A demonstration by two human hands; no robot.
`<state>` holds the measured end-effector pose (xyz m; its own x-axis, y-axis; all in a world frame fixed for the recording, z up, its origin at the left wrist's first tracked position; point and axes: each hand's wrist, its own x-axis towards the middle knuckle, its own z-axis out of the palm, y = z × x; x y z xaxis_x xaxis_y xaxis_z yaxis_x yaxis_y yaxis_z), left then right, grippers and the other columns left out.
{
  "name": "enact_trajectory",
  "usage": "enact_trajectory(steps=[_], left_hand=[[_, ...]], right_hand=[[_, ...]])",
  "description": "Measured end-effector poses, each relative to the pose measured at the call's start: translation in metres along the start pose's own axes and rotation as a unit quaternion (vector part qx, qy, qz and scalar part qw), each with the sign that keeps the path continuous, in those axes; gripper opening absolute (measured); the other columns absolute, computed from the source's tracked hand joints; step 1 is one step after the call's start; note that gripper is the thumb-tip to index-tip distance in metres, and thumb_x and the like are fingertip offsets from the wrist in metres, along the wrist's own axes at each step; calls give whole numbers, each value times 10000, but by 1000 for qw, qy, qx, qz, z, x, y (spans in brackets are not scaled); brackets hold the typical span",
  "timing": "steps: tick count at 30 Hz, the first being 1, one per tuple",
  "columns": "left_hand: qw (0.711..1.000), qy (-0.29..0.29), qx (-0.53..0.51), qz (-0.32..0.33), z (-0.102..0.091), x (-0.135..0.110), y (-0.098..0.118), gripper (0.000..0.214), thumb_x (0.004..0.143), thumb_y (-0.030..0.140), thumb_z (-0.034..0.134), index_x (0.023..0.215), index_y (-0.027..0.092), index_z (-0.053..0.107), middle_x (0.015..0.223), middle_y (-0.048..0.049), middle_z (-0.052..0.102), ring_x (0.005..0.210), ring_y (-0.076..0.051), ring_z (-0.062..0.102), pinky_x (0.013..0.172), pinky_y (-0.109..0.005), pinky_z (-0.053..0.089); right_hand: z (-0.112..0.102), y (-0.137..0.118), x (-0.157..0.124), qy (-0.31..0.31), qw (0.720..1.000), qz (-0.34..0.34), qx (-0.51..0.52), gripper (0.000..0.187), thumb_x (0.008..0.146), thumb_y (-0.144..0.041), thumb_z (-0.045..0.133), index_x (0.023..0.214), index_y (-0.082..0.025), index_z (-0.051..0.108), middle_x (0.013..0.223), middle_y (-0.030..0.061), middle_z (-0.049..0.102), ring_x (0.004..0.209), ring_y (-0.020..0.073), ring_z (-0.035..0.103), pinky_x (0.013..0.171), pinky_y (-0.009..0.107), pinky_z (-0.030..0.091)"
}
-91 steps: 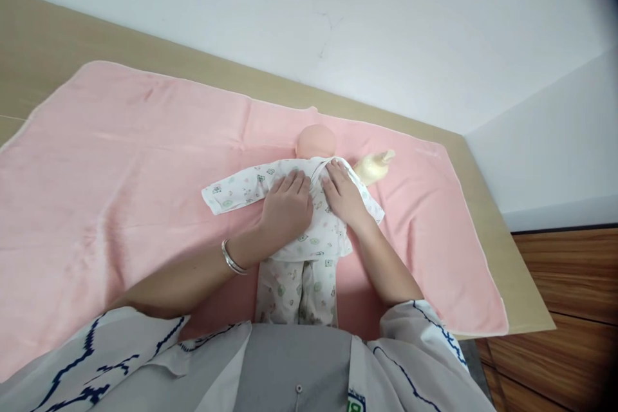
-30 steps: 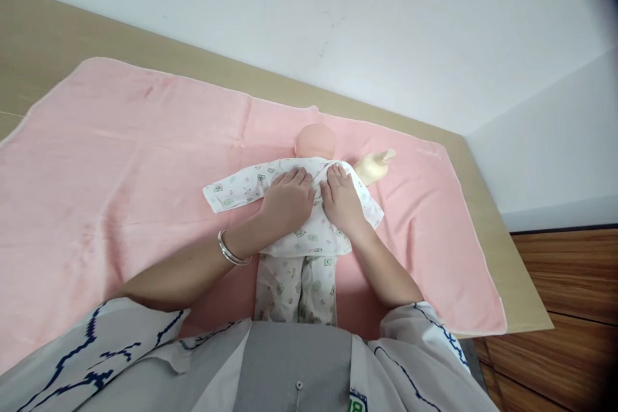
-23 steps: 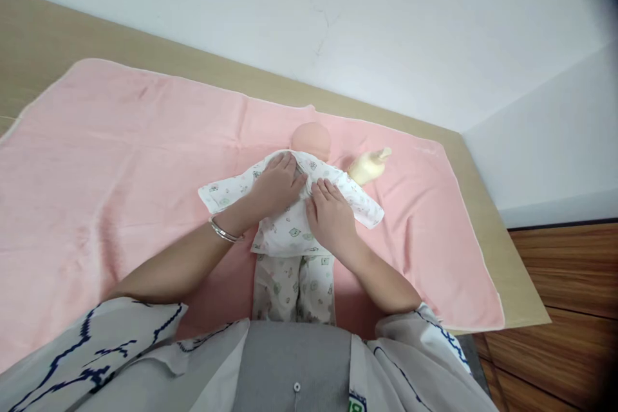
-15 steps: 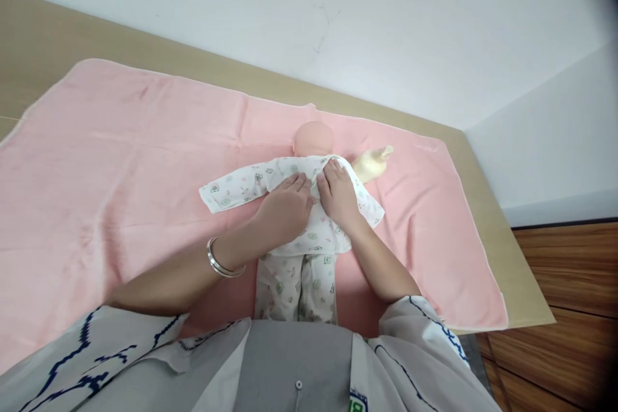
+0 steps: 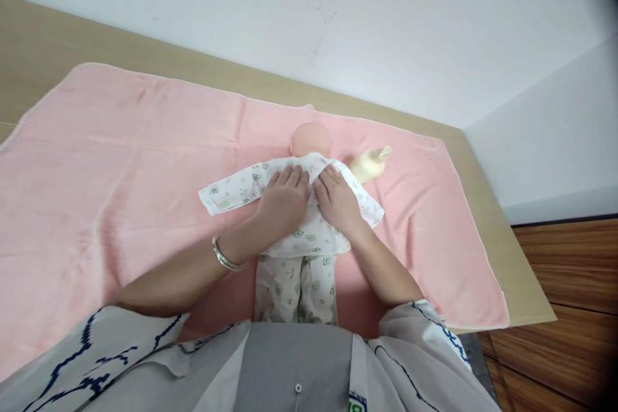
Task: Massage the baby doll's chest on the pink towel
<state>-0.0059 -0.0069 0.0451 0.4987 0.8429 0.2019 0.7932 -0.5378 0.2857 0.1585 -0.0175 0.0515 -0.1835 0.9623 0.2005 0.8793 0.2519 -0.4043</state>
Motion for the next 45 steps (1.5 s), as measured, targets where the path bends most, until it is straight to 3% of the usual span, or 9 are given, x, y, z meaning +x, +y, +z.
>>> enact_trajectory(steps=[4,12,19,24,29,32,37,41,45], left_hand=[[1000,-2,-4,15,-2,-10,13,513,1018,229,349,1440,-14,511,1517,-272,489,1450,-396,438,1191,-557,373],[997,-3,-72,-43,7,24,-21,549,1006,239,320,1475,-26,428,1593,-264,383,1536,-357,289,1252,-566,267],[1000,18,23,1,4,-9,15,506,1022,205,345,1459,-2,497,1539,-265,465,1468,-422,399,1194,-575,357],[999,39,-28,19,4,-4,11,481,1019,221,355,1383,-13,565,1496,-271,511,1450,-383,437,1213,-538,373],[987,105,-119,21,14,14,-12,463,1017,236,335,1365,17,548,1505,-234,505,1471,-325,404,1246,-516,355],[976,153,-153,23,26,13,-17,452,1022,254,325,1361,58,551,1519,-216,500,1489,-309,380,1244,-566,334],[940,237,-244,24,39,5,-19,432,1049,307,321,1342,127,583,1455,-160,586,1447,-245,457,1224,-532,377],[915,292,-278,32,43,3,-20,431,1059,305,304,1355,135,566,1427,-161,606,1432,-228,479,1215,-519,392],[907,302,-290,38,45,3,-21,429,1062,324,315,1368,141,554,1435,-166,599,1443,-230,468,1218,-515,388]], right_hand=[[-4,19,17,-25,999,-2,31,459,1041,-329,364,1400,-104,542,1488,147,567,1503,345,379,1255,573,297],[8,-29,-25,-27,999,-15,-43,544,1020,-262,342,1470,14,471,1563,225,459,1520,361,343,1276,532,280],[-6,9,8,-30,999,-16,34,452,1051,-349,309,1292,-130,623,1443,164,596,1446,292,458,1257,533,306],[15,2,2,15,999,26,-16,494,1028,-271,289,1444,-79,473,1552,207,468,1537,341,294,1244,629,237],[31,-25,-25,19,997,37,-65,590,987,-231,345,1545,-36,352,1659,220,281,1578,354,180,1268,618,180],[26,-26,-30,22,998,26,-52,577,978,-222,353,1532,-65,392,1653,206,307,1579,339,188,1260,622,210],[23,-18,-27,110,993,-25,-35,547,981,-209,336,1509,-96,423,1668,177,282,1600,279,108,1283,592,164],[22,-16,-24,49,996,-63,-32,518,988,-233,362,1473,-91,478,1633,176,364,1589,301,161,1282,584,193],[15,-16,-25,85,994,-63,-13,513,987,-253,382,1484,-153,462,1673,149,285,1595,287,140,1269,602,225]])
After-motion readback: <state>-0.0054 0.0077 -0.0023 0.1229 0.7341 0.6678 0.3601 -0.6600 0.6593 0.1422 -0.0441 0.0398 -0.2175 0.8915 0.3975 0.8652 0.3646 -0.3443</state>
